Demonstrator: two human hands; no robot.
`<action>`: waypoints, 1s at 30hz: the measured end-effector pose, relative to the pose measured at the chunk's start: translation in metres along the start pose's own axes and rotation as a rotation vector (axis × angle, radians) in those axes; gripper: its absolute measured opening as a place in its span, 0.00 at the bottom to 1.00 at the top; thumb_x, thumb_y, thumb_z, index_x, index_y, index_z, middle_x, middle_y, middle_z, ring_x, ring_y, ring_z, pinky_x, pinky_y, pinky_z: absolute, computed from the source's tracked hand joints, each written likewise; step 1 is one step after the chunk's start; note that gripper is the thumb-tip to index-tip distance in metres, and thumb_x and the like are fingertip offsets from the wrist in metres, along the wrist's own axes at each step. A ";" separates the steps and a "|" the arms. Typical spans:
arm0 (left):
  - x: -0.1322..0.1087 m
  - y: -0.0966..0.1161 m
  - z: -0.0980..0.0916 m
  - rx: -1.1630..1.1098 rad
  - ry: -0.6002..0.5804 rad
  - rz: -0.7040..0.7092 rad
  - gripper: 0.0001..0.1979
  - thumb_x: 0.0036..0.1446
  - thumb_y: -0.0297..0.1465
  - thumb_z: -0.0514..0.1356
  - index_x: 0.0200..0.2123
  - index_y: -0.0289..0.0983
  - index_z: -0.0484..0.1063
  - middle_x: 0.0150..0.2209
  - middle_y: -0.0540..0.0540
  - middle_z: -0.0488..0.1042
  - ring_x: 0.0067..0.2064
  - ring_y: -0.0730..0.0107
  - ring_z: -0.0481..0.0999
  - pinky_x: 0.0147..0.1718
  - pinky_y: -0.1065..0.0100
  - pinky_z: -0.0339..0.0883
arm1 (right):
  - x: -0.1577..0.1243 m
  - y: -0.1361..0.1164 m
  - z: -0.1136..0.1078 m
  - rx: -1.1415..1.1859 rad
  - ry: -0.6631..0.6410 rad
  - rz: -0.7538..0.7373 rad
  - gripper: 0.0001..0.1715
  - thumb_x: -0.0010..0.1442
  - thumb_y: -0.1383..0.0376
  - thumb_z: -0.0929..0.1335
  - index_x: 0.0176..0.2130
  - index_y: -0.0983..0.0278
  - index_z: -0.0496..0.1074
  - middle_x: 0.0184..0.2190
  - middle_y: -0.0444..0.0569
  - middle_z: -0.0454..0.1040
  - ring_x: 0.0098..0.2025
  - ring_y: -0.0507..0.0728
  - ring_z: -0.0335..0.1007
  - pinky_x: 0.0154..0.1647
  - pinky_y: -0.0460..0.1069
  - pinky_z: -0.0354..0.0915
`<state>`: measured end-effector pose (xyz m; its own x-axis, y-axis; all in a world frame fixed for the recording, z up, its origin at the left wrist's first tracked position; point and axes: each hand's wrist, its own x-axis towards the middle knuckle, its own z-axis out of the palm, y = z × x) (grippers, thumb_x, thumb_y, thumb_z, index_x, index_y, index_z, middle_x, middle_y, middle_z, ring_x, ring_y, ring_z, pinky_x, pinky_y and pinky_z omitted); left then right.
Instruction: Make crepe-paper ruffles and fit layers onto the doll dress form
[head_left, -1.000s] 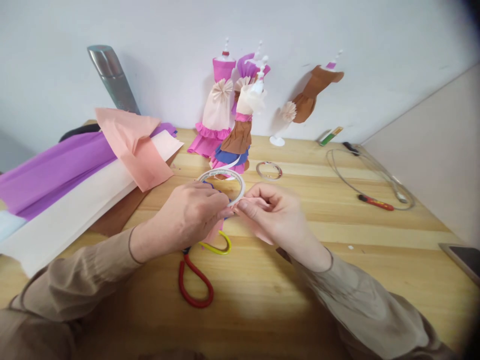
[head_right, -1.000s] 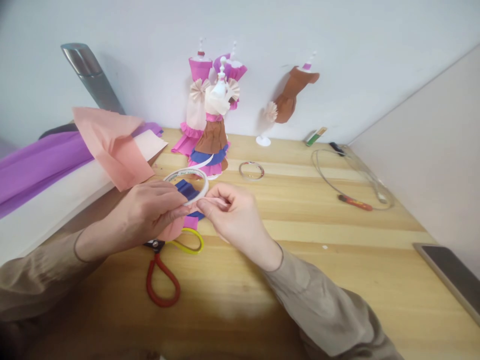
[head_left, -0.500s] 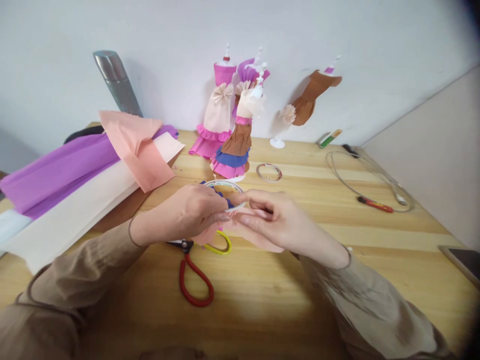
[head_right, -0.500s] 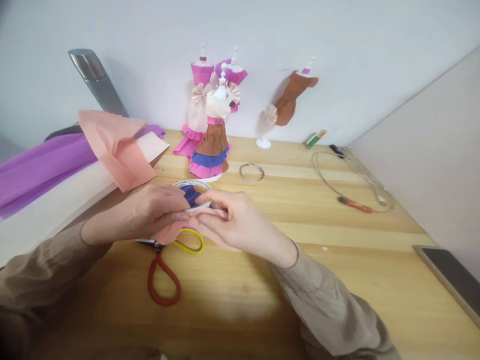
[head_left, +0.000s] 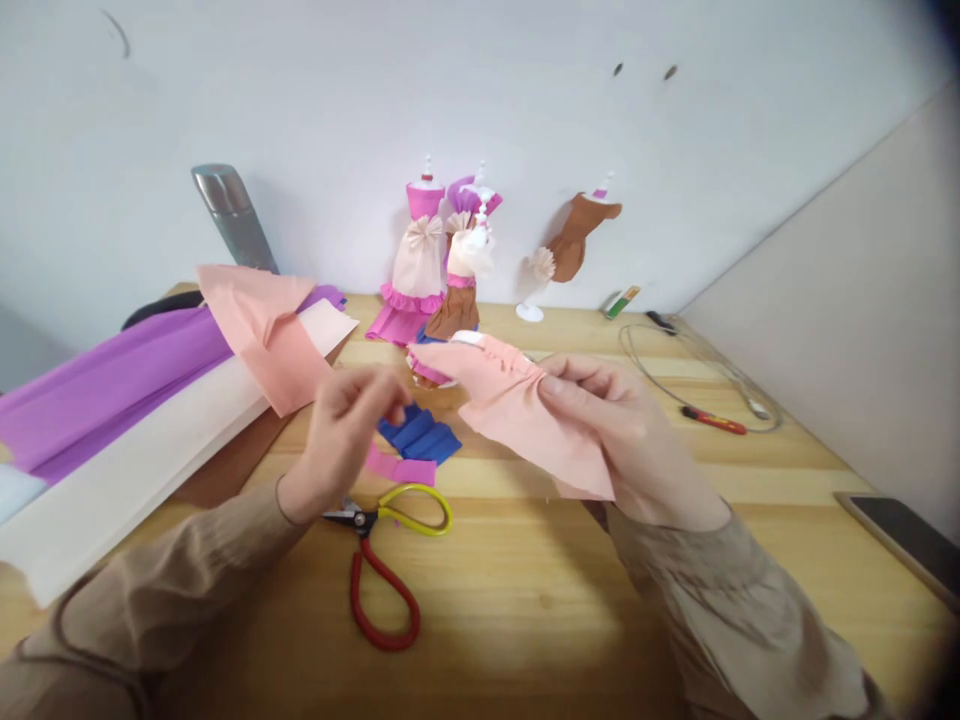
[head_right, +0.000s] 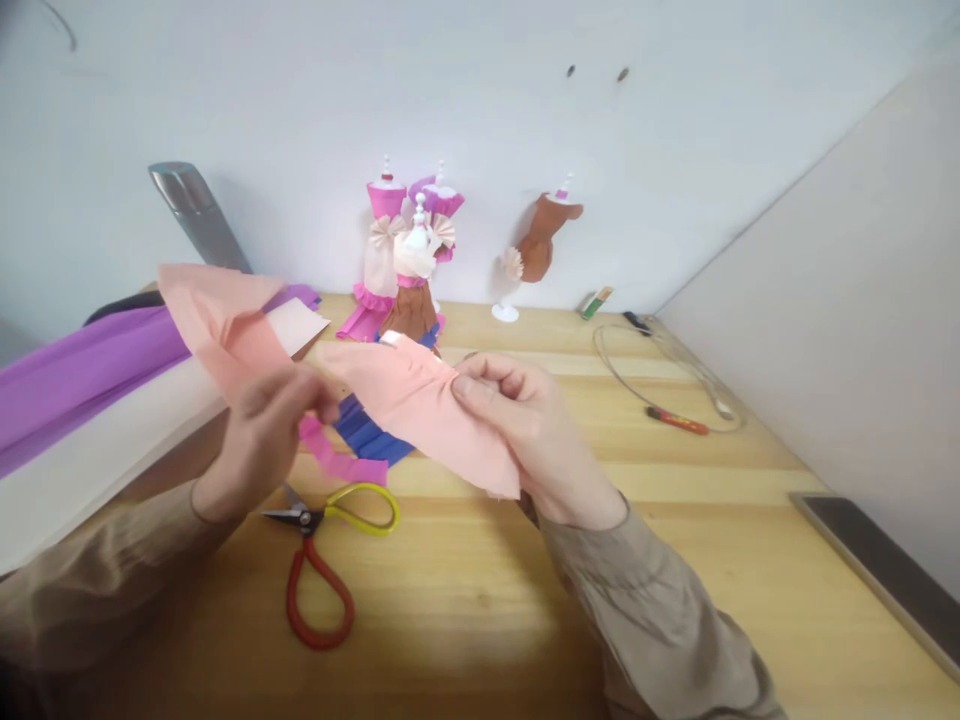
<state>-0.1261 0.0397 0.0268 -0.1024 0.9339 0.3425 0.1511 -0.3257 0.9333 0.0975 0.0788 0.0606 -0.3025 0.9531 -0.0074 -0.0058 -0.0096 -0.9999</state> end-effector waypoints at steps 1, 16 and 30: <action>-0.002 0.001 0.005 -0.024 -0.144 -0.081 0.12 0.59 0.36 0.59 0.29 0.34 0.73 0.26 0.48 0.73 0.28 0.74 0.71 0.27 0.71 0.66 | -0.002 0.000 0.002 0.012 0.029 -0.011 0.14 0.50 0.56 0.73 0.27 0.64 0.72 0.23 0.45 0.70 0.22 0.50 0.62 0.21 0.45 0.56; -0.035 0.014 0.024 0.376 -0.146 0.501 0.09 0.57 0.25 0.59 0.24 0.34 0.73 0.22 0.48 0.74 0.24 0.75 0.69 0.24 0.72 0.63 | -0.008 0.024 0.028 -0.222 0.134 -0.224 0.11 0.55 0.58 0.70 0.30 0.63 0.71 0.19 0.41 0.60 0.21 0.50 0.53 0.22 0.46 0.51; -0.030 0.003 0.026 -0.286 -0.220 -0.380 0.20 0.53 0.45 0.63 0.22 0.34 0.67 0.16 0.52 0.66 0.19 0.79 0.63 0.19 0.74 0.60 | -0.002 0.028 0.028 -0.389 0.172 -0.352 0.07 0.55 0.61 0.68 0.30 0.63 0.71 0.16 0.38 0.53 0.20 0.49 0.48 0.21 0.46 0.47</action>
<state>-0.0974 0.0143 0.0169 0.1159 0.9929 -0.0283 -0.1341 0.0439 0.9900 0.0716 0.0678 0.0327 -0.1853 0.9147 0.3590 0.2838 0.3996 -0.8717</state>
